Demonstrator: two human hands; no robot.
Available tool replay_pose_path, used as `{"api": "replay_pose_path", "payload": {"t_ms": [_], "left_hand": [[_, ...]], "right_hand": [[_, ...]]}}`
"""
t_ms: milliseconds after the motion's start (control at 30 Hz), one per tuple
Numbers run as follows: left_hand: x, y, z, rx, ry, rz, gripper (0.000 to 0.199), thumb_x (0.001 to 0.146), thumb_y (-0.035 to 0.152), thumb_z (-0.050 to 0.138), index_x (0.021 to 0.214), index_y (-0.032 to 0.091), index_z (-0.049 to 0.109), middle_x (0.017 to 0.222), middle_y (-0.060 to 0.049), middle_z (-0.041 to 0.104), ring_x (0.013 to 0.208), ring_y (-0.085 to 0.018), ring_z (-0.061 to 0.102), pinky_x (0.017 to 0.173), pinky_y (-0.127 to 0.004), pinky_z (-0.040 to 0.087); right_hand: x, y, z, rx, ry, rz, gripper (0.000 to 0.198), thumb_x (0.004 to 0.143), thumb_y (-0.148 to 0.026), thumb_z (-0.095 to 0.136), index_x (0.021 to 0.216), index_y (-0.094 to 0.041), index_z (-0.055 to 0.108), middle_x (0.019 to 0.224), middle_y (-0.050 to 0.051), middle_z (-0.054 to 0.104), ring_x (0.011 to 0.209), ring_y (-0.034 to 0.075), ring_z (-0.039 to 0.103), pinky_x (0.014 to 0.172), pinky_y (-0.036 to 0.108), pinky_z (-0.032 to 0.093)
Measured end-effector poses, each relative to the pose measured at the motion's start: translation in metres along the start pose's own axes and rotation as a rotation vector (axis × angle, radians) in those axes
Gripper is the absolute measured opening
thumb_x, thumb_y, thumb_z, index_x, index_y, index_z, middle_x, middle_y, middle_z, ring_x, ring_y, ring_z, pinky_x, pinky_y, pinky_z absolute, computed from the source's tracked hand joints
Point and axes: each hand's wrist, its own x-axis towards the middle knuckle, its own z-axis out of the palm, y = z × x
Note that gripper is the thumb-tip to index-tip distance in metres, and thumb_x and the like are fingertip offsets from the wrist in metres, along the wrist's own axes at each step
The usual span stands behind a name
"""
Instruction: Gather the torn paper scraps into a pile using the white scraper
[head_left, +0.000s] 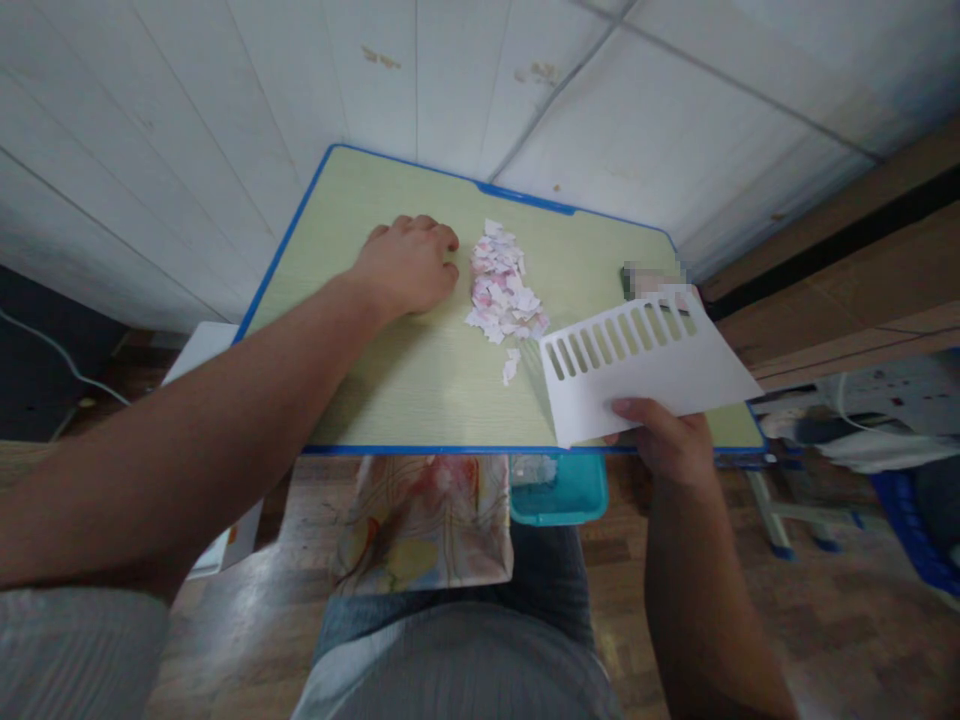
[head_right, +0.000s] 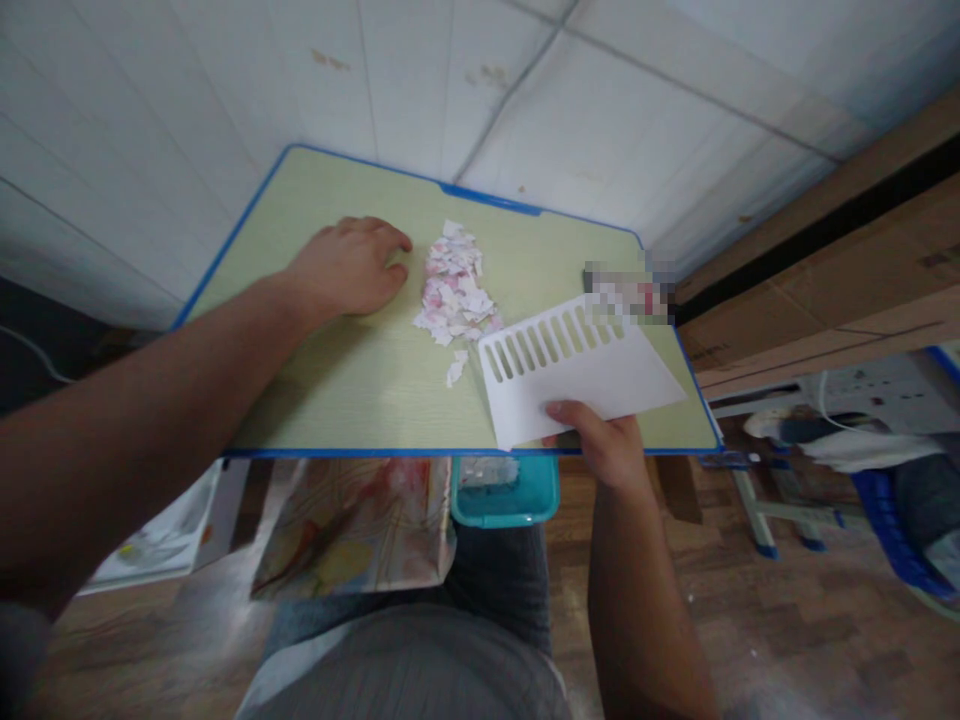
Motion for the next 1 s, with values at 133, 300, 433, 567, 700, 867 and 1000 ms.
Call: {"api": "replay_pose_path", "payload": {"t_ms": [133,300,433,567,700,867,1000], "left_hand": [[0.002,-0.004,0.003,-0.056,0.016,0.011,0.04,0.111,0.033,0.064,0.149,0.029,0.075,0.162,-0.007,0.07,0.152,-0.039,0.055,0.136,-0.062,0.042],[0.002,-0.002,0.0,-0.014,0.0,0.001,0.045,0.108,0.026,0.061,0.151,0.024,0.075,0.167,-0.011,0.068,0.155,-0.041,0.057,0.137,-0.064,0.043],[0.001,-0.001,-0.001,-0.042,-0.011,0.0,0.046,0.108,0.03,0.062,0.152,0.023,0.075,0.167,-0.01,0.067,0.157,-0.041,0.054,0.138,-0.066,0.041],[0.001,-0.003,0.0,-0.066,-0.016,0.004,0.047,0.107,0.031,0.062,0.152,0.025,0.075,0.169,-0.009,0.065,0.156,-0.04,0.054,0.139,-0.066,0.038],[0.002,-0.004,0.001,-0.066,-0.021,0.001,0.044,0.11,0.031,0.06,0.151,0.026,0.073,0.167,-0.007,0.066,0.153,-0.035,0.054,0.14,-0.06,0.038],[0.0,0.0,-0.001,-0.067,-0.013,-0.003,0.041,0.112,0.032,0.062,0.151,0.024,0.074,0.168,-0.009,0.066,0.155,-0.037,0.054,0.14,-0.059,0.038],[-0.004,0.008,-0.008,0.036,-0.046,-0.007,0.048,0.114,0.027,0.056,0.158,0.019,0.072,0.172,-0.013,0.064,0.159,-0.04,0.055,0.138,-0.061,0.043]], "right_hand": [[0.005,-0.002,0.003,0.079,0.05,0.001,0.025,0.059,-0.031,0.087,0.079,-0.026,0.073,0.057,-0.004,0.065,0.037,0.018,0.051,0.034,0.032,0.043],[0.01,0.001,0.005,0.104,0.103,-0.006,0.027,0.058,-0.03,0.088,0.077,-0.025,0.07,0.061,-0.004,0.066,0.041,0.016,0.054,0.037,0.031,0.048],[0.008,0.005,0.001,0.054,0.104,0.027,0.027,0.058,-0.031,0.089,0.06,-0.025,0.062,0.058,-0.002,0.065,0.046,0.018,0.057,0.039,0.031,0.048],[0.006,0.005,-0.003,0.075,0.063,0.055,0.023,0.056,-0.031,0.085,0.056,-0.025,0.063,0.055,-0.001,0.064,0.038,0.018,0.052,0.034,0.033,0.042],[0.006,0.002,0.0,0.095,0.051,0.043,0.017,0.057,-0.031,0.085,0.064,-0.024,0.07,0.055,-0.002,0.064,0.037,0.018,0.05,0.034,0.034,0.039],[0.007,-0.005,0.014,-0.116,0.108,-0.133,0.027,0.081,-0.036,0.086,0.062,-0.025,0.07,0.061,0.001,0.069,0.057,0.021,0.065,0.064,0.039,0.062],[0.012,-0.007,0.029,-0.273,0.053,-0.186,0.039,0.093,-0.043,0.082,0.06,-0.027,0.072,0.064,0.003,0.075,0.067,0.024,0.072,0.093,0.046,0.065]]}}
